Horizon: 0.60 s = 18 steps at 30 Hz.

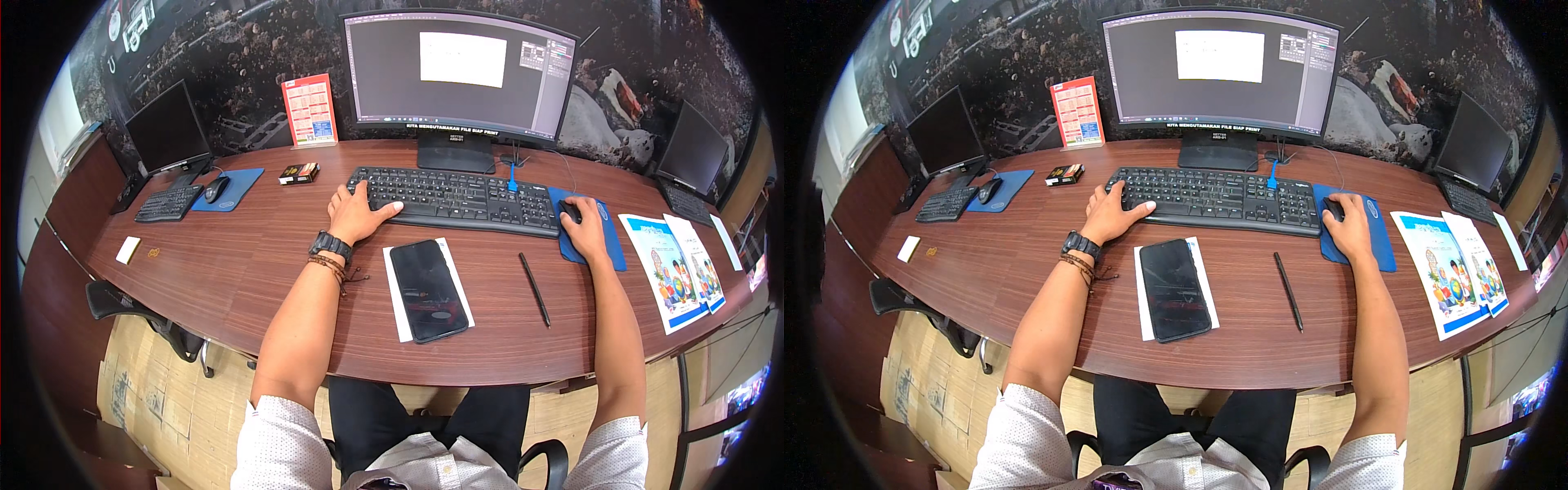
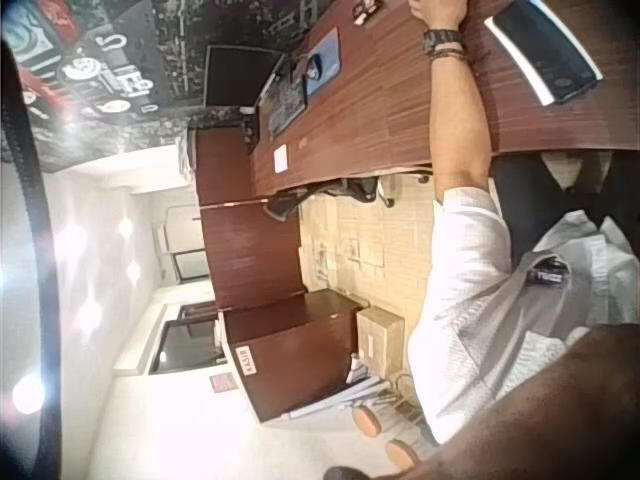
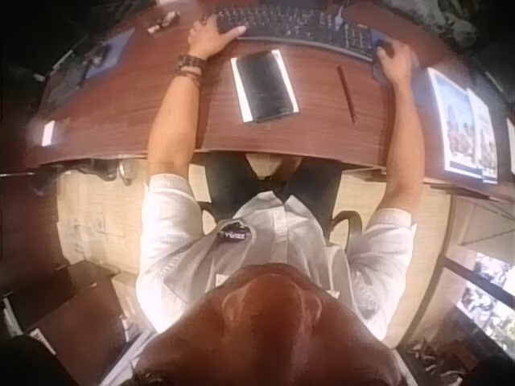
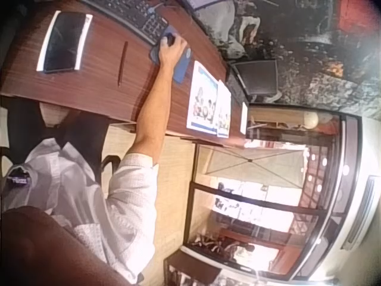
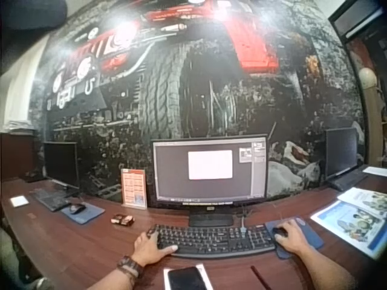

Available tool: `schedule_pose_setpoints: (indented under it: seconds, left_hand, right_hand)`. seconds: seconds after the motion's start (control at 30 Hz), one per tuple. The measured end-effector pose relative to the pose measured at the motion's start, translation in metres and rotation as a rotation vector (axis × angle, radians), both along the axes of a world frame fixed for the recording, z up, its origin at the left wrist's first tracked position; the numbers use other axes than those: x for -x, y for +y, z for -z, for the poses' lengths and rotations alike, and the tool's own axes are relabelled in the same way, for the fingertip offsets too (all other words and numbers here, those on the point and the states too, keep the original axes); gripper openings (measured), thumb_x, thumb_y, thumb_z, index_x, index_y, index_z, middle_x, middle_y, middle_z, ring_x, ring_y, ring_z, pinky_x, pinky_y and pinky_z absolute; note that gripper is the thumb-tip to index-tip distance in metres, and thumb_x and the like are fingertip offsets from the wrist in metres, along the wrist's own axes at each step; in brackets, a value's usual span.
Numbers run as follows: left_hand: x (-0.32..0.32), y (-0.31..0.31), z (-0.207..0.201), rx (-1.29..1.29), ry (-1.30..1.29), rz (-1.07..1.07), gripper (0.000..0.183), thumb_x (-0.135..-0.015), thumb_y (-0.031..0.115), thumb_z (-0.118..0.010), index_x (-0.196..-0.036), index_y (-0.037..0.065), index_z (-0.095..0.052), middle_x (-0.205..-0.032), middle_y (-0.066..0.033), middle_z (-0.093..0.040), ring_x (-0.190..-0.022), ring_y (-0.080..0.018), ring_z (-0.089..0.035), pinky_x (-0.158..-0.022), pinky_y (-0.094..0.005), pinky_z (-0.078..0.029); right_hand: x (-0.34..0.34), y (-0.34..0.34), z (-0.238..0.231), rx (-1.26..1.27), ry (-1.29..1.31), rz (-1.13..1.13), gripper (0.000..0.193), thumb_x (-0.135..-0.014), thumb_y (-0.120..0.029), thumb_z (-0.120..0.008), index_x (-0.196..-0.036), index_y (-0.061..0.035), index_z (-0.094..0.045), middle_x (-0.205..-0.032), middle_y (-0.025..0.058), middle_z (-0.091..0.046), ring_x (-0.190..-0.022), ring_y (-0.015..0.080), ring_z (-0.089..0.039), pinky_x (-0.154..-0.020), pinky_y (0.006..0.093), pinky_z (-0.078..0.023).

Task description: Designing or editing graphics on a computer using a keyboard and mouse.

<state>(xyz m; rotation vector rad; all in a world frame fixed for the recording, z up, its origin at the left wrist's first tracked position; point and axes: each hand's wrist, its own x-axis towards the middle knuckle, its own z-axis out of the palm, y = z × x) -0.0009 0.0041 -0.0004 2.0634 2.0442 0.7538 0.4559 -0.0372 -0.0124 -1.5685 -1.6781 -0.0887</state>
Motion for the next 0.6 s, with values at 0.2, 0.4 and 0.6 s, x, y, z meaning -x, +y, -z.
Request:
schedule_pose_setpoints:
  seconds: [0.2,0.4,0.6]
  left_hand:
    - [0.0017,-0.0011,-0.0006,-0.003,-0.018,0.005,0.105,-0.073,0.074,-0.068,-0.145,0.002,-0.042,-0.14,-0.0319,-0.04,-0.134,-0.047,-0.035,-0.112,-0.0532,-0.026]
    - [-0.0013,-0.0012,-0.0023,-0.002,-0.012,0.006,0.105,-0.073,0.074,-0.069,-0.145,0.002,-0.042,-0.139,-0.0318,-0.04,-0.133,-0.0472,-0.035,-0.112,-0.0531,-0.026]
    - [0.0002,-0.0014,-0.0013,-0.004,-0.015,0.004,0.104,-0.073,0.073,-0.069,-0.144,0.002,-0.043,-0.138,-0.0313,-0.041,-0.132,-0.0474,-0.036,-0.111,-0.0535,-0.027]
  right_hand:
    - [-0.0001,0.0019,0.0002,-0.003,-0.013,-0.001,0.033,-0.082,-0.016,-0.069,-0.113,-0.0052,-0.065,-0.117,0.0139,-0.059,-0.113,0.0334,-0.058,-0.098,0.0405,-0.046]
    - [-0.0036,0.0026,0.0032,0.003,-0.007,0.004,0.033,-0.082,-0.016,-0.069,-0.113,-0.0054,-0.064,-0.117,0.014,-0.058,-0.113,0.0338,-0.058,-0.098,0.0405,-0.046]
    - [-0.0014,0.0018,0.0012,0.006,-0.01,0.004,0.034,-0.082,-0.016,-0.069,-0.113,-0.0053,-0.064,-0.117,0.0144,-0.058,-0.113,0.0341,-0.057,-0.098,0.0405,-0.046]
